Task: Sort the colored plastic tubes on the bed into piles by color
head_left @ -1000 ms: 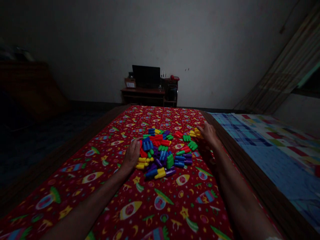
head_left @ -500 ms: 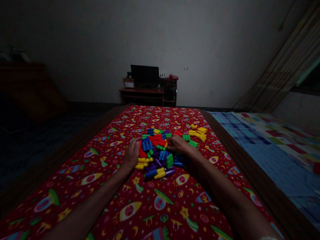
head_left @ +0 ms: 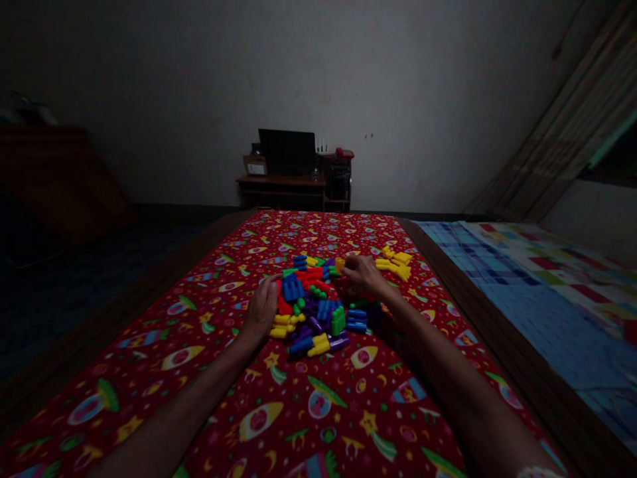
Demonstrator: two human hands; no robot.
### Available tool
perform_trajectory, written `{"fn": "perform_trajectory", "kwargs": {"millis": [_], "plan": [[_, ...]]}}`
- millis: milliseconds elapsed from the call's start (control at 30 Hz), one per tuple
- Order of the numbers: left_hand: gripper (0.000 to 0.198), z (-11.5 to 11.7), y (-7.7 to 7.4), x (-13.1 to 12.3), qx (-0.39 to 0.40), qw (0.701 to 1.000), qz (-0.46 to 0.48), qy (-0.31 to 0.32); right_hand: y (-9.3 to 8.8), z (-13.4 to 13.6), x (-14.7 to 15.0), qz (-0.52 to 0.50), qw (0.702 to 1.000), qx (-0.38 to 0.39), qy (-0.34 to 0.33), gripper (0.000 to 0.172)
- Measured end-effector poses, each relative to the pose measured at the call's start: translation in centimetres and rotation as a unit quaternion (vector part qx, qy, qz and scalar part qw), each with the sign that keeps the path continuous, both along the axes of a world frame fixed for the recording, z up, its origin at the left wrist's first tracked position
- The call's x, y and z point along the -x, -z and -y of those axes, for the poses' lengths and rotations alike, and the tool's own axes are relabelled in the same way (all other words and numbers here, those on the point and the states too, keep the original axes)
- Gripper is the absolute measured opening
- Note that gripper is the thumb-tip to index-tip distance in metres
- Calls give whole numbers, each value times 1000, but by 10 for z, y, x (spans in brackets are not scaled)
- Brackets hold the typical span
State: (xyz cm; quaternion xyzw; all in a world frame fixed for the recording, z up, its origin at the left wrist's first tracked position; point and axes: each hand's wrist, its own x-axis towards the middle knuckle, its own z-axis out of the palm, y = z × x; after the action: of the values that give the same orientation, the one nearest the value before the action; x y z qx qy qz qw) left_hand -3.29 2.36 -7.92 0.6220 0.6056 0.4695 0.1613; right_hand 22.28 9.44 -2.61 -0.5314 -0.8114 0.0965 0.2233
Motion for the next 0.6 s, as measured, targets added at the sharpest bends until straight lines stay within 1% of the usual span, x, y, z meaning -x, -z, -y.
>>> {"fn": "perform_trajectory", "kwargs": {"millis": [67,167,233,300,333,367,433,500,533,600], "plan": [[52,0,0,0,-4,1000,1,1,-8,-7,-22,5,997,-22,76,21],[53,2,-2,-1,1,1000,2,4,-19,-13,-60,31,981,-48,187,26],[54,4,-3,-2,5,1000,3,3,-23,-14,-78,41,969,-63,234,29],[53,4,-4,-3,8,1000,7,4,-26,-12,-85,37,963,-84,253,32],[53,4,-4,-3,8,1000,11,4,-28,-11,-83,29,964,-97,246,33],[52,3,-3,-3,7,1000,15,5,-29,-10,-77,19,969,-105,224,34],[50,1,-2,-3,6,1000,26,7,-30,-9,-55,7,984,-101,147,34],[49,-1,0,-2,4,999,39,5,-30,-11,-21,22,995,-75,59,34],[49,-2,0,-2,4,999,45,4,-29,-13,-3,40,997,-61,25,33],[48,-3,0,-2,2,998,56,4,-28,-21,35,84,996,-38,-13,30]]}}
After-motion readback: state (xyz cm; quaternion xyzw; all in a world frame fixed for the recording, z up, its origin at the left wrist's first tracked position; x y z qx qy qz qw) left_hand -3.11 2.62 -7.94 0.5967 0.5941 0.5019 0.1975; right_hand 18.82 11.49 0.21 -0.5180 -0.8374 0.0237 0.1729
